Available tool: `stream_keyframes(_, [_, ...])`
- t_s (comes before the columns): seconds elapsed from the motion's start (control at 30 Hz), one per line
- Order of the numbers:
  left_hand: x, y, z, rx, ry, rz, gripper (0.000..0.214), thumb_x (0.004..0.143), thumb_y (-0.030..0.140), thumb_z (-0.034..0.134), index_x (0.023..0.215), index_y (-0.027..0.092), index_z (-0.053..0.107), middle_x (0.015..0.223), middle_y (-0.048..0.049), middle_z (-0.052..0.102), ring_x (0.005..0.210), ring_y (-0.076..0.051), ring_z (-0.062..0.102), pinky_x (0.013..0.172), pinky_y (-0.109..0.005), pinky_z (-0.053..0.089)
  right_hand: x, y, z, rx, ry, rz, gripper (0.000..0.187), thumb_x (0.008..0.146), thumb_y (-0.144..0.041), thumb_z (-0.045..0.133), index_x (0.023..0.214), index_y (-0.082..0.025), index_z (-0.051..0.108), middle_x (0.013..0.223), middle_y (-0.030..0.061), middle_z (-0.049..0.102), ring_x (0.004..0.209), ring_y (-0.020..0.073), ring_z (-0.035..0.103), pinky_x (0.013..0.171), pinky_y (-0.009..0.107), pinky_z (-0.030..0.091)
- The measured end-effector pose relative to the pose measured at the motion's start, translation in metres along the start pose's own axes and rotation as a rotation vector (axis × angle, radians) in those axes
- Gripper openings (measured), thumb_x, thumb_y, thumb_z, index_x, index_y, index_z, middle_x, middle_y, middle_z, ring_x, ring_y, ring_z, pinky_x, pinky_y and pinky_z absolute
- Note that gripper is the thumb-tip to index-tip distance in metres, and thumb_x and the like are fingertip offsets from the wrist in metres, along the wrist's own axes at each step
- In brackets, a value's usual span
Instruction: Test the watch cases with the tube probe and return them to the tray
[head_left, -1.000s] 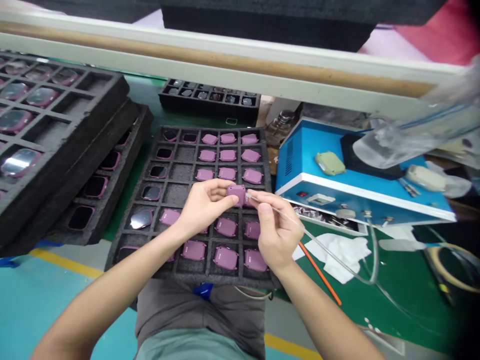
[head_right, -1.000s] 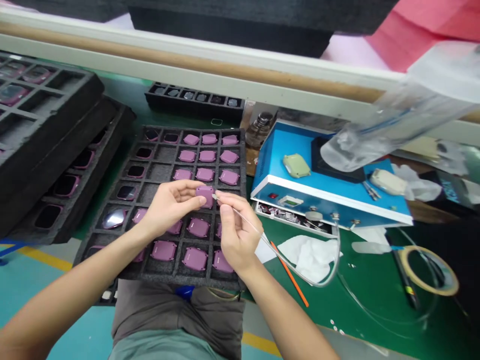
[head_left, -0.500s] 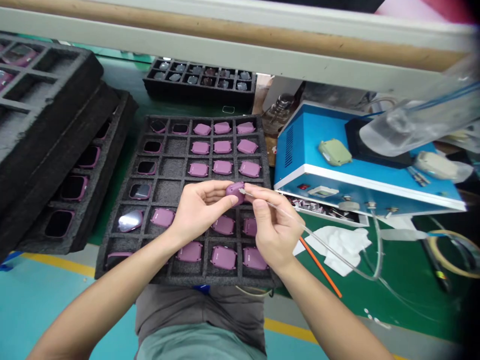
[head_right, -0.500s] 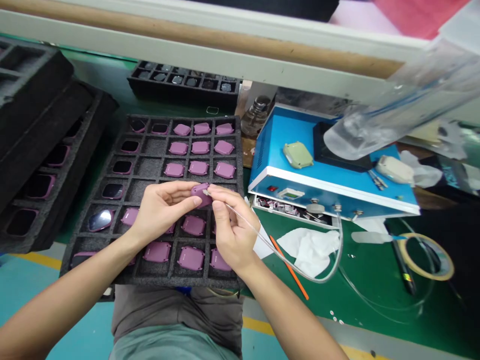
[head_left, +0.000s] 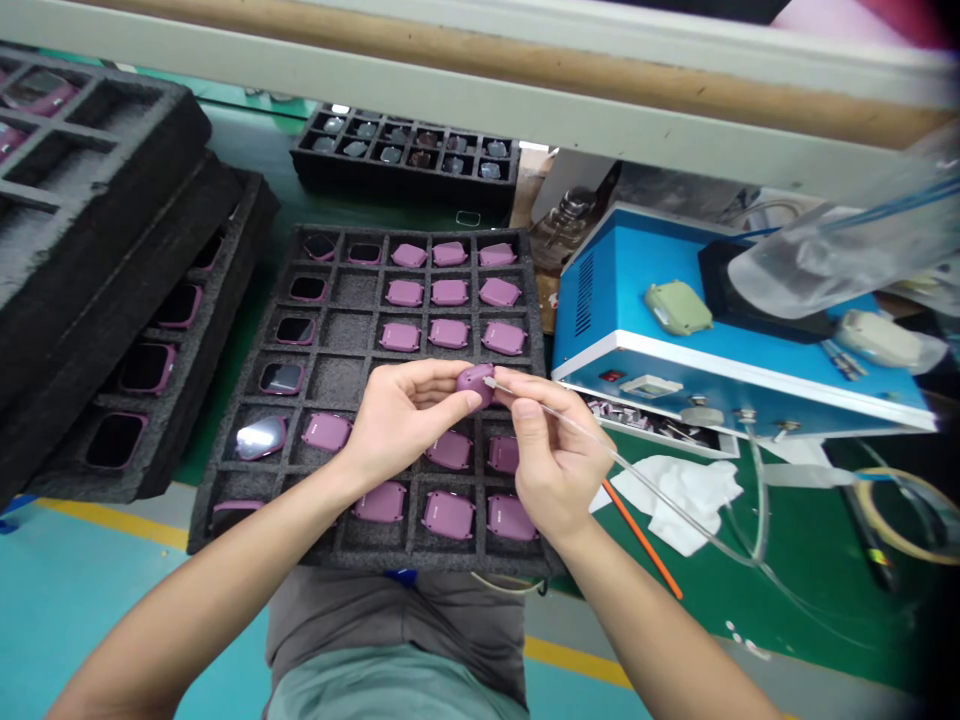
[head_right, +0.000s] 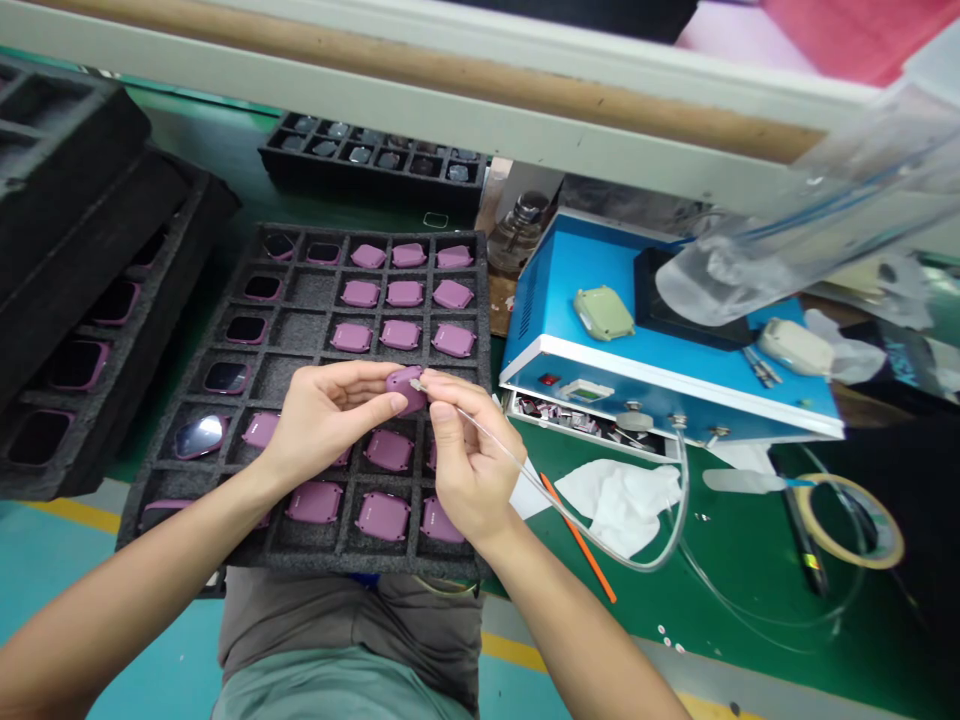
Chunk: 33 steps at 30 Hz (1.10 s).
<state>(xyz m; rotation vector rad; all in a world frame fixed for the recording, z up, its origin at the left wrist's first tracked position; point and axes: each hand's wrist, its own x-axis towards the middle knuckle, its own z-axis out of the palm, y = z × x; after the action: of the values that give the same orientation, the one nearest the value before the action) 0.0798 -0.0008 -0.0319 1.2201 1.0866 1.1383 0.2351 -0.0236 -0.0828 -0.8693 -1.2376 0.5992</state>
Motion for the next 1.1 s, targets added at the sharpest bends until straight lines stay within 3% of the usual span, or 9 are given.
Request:
stream_keyframes(0.63, [0.0011, -0.0017, -0.0010, 0.046, 0.011, 0.064, 0.033, 0.071, 0.027, 0.093, 0.101, 0.016, 0.085, 0.097, -0.0075, 0.085, 0.089, -0.025, 0.083, 0.086, -0.033, 0.069, -0.0005, 0.0024, -0.0021, 0.032, -0.029, -0.006, 0.017, 0.103, -0.020, 0.063, 0.109, -0.026, 0.077, 0.114, 0.0067, 0.079, 0.111, 0.0233, 0.076, 0.095, 0.042, 0.067])
stream_keyframes(1.1, [0.0050, 0.0044, -0.0031, 0.149, 0.037, 0.069, 0.038, 0.070, 0.033, 0.094, 0.103, 0.016, 0.086, 0.094, -0.0081, 0.085, 0.084, -0.024, 0.082, 0.081, -0.031, 0.069, 0.0062, 0.0049, -0.0012, 0.040, -0.067, -0.026, 0.016, 0.104, -0.023, 0.061, 0.111, -0.028, 0.075, 0.113, 0.0053, 0.079, 0.113, 0.0219, 0.075, 0.098, 0.041, 0.064])
